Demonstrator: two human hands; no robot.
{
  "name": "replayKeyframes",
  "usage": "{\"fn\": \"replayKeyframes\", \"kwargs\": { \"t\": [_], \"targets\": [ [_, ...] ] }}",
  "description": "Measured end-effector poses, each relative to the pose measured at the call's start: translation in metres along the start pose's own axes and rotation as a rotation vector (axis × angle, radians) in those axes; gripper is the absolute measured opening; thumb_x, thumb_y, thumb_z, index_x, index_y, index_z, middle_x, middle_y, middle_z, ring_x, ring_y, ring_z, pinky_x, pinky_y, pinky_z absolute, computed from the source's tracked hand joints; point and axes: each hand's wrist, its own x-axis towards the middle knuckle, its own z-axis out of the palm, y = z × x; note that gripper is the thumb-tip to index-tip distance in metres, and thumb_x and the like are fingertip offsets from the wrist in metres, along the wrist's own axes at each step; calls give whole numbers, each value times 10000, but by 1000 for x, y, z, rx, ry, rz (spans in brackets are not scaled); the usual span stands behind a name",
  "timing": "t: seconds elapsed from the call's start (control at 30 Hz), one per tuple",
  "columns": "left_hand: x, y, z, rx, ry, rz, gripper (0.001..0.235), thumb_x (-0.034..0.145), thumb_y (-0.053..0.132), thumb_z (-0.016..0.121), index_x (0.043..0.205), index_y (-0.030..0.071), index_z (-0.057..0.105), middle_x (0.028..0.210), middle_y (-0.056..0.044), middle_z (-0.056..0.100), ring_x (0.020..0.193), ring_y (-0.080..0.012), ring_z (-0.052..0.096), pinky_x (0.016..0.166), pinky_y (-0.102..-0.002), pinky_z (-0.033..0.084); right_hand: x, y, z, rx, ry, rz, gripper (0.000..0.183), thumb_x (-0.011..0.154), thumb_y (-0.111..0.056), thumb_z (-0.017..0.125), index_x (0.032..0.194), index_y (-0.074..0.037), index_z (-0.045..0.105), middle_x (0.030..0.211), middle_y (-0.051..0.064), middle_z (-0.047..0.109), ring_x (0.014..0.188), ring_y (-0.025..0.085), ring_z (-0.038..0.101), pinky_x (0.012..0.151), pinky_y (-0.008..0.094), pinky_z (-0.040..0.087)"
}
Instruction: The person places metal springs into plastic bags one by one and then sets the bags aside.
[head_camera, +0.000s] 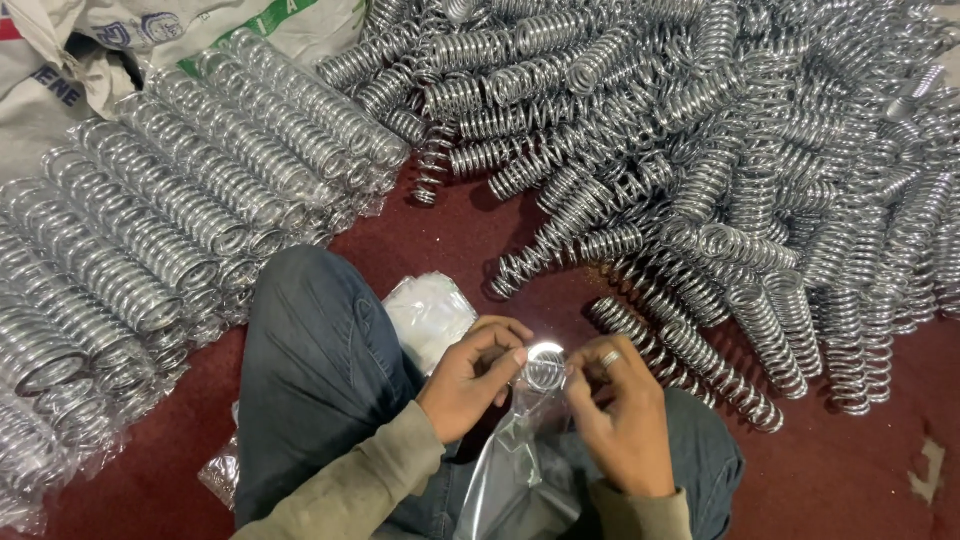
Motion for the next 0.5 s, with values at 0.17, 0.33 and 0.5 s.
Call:
{"fn": "replayKeyframes", "kwargs": {
  "t": [0.17, 0.33, 0.5],
  "targets": [
    [37, -17, -2, 195, -3, -378, 175, 1005, 260, 563, 1034, 129, 676, 966, -25, 703, 829, -128, 653, 687, -262, 438, 30, 64, 41, 460, -154, 476, 147, 861, -47, 705, 1000, -87, 678, 940, 64, 716, 822, 199, 652, 813, 364, 497],
    [55, -109, -23, 270, -3, -451, 291, 1003, 340, 612, 985, 68, 713, 755, -143, 660, 486, -198, 660, 343, -246, 498, 41, 83, 69, 410, -172, 577, 342, 772, -65, 829, 1080, -111, 688, 1058, 81, 795, 965, 243, 762, 983, 417, 556],
    [50, -76, -12, 236, 60, -493, 324, 1047, 304, 519, 1101, 29, 683, 839, -146, 689, 595, -192, 728, 431, -265, 572, 37, 115, 80, 522, -111, 372, 253, 806, -115, 802, 1041, -98, 711, 997, 78, 783, 908, 216, 735, 889, 380, 546]
  ]
}}
